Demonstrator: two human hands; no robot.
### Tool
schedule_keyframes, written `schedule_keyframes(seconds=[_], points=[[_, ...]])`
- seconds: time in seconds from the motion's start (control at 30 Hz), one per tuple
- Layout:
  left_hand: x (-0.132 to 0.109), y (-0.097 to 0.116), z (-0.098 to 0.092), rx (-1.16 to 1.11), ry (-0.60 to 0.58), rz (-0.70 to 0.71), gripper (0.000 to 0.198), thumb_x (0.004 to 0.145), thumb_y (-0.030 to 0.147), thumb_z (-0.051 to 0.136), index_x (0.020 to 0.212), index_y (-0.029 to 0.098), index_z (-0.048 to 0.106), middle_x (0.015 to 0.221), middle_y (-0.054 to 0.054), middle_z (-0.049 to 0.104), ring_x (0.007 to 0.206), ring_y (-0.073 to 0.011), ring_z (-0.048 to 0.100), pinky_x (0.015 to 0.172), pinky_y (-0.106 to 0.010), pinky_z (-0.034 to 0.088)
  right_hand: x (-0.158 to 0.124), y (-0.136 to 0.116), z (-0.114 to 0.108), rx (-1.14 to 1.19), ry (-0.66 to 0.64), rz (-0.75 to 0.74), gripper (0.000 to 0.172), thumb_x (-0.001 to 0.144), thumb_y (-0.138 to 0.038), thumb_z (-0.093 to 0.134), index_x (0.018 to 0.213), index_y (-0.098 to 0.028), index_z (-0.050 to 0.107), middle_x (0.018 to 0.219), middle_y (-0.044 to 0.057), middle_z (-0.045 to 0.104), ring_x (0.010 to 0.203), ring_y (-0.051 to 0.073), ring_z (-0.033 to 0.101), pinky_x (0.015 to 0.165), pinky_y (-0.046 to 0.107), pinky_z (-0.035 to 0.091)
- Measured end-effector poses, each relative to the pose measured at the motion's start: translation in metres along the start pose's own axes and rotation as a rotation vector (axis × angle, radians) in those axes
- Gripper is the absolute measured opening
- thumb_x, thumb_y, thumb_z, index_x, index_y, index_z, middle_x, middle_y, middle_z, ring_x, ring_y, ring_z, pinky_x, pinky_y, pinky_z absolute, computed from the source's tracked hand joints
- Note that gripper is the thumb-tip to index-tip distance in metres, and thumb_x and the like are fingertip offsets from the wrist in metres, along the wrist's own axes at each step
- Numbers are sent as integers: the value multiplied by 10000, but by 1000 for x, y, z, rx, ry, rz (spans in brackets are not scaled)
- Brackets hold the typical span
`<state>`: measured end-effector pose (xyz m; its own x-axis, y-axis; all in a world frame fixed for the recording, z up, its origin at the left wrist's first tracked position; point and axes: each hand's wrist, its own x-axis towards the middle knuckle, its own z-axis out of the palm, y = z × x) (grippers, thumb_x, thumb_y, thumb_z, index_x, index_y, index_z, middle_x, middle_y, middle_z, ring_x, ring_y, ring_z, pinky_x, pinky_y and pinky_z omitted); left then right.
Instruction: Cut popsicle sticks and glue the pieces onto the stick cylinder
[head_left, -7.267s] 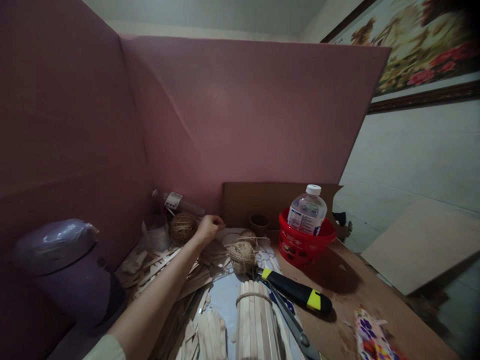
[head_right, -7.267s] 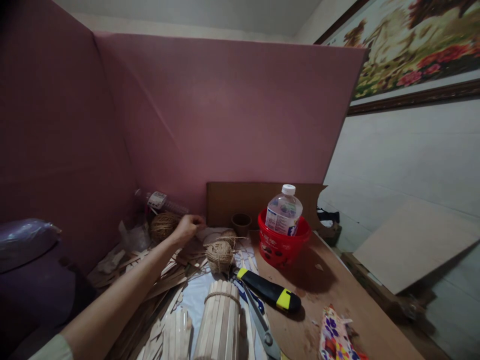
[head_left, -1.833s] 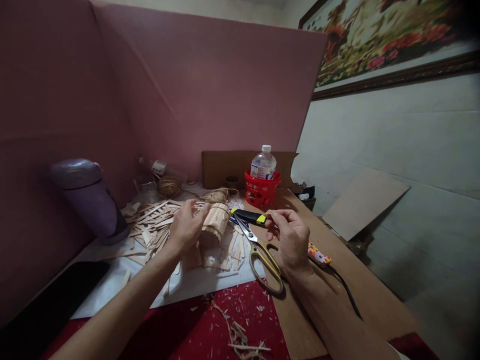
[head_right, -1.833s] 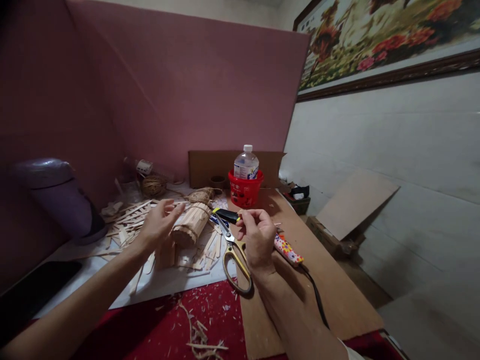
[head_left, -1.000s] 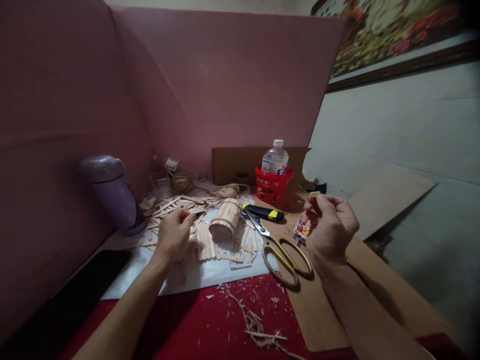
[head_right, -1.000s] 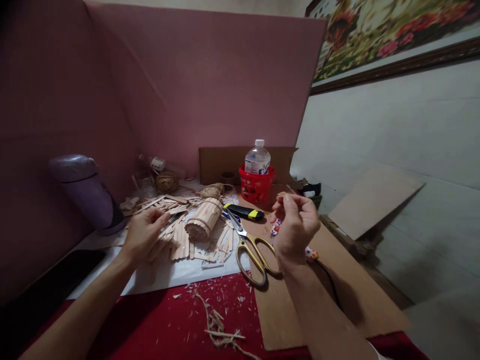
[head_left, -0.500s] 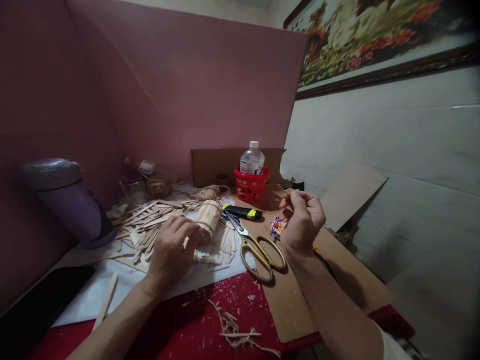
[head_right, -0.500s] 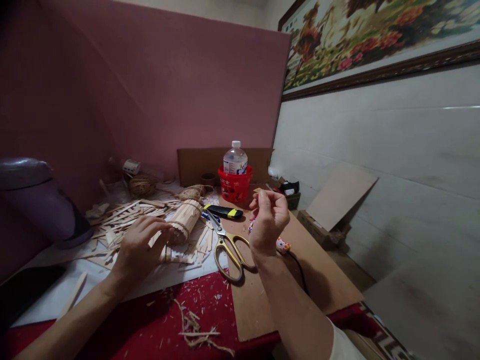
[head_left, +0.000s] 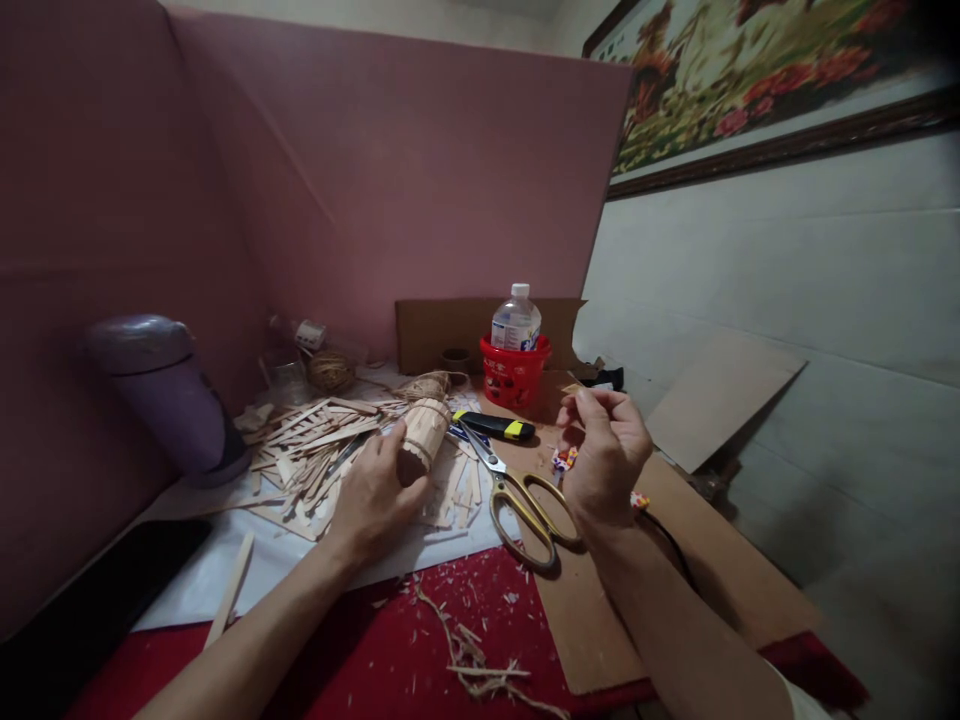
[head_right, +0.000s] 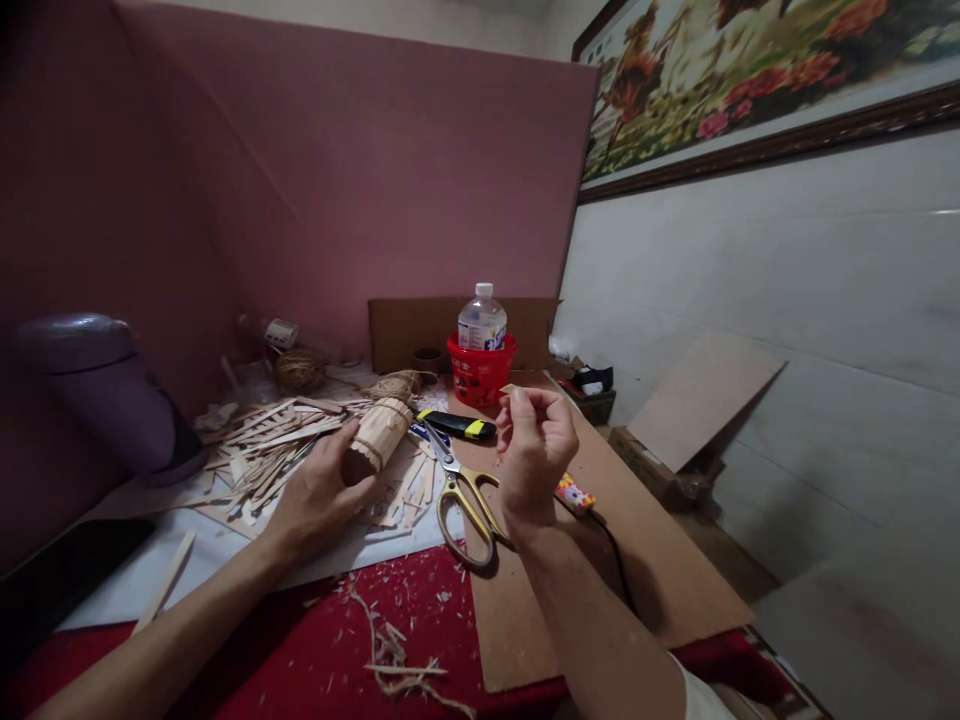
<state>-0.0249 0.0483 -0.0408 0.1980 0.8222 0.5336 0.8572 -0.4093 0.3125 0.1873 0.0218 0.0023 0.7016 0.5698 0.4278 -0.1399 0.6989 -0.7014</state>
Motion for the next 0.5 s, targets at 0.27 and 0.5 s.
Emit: schedule_keyframes(seconds=[0.27, 0.5], points=[[10, -11, -33, -234, 400, -301, 641, 706, 474, 630, 1255, 185, 468, 1066, -100, 635, 893, -239, 620, 775, -341, 475, -4, 1, -2, -50, -43, 31, 136, 779, -277, 629, 732, -182, 544, 572, -46, 548, 404, 69, 436, 323, 161, 299], [12, -24, -39, -96, 408, -422, 639, 705, 553, 596, 1227, 199, 494, 1056, -122, 648, 900, -279, 625, 728, -351, 464, -8, 2, -1, -75, -65, 41, 150, 764, -293, 646, 731, -178, 555, 588, -43, 549, 432, 76, 457, 341, 166, 309]])
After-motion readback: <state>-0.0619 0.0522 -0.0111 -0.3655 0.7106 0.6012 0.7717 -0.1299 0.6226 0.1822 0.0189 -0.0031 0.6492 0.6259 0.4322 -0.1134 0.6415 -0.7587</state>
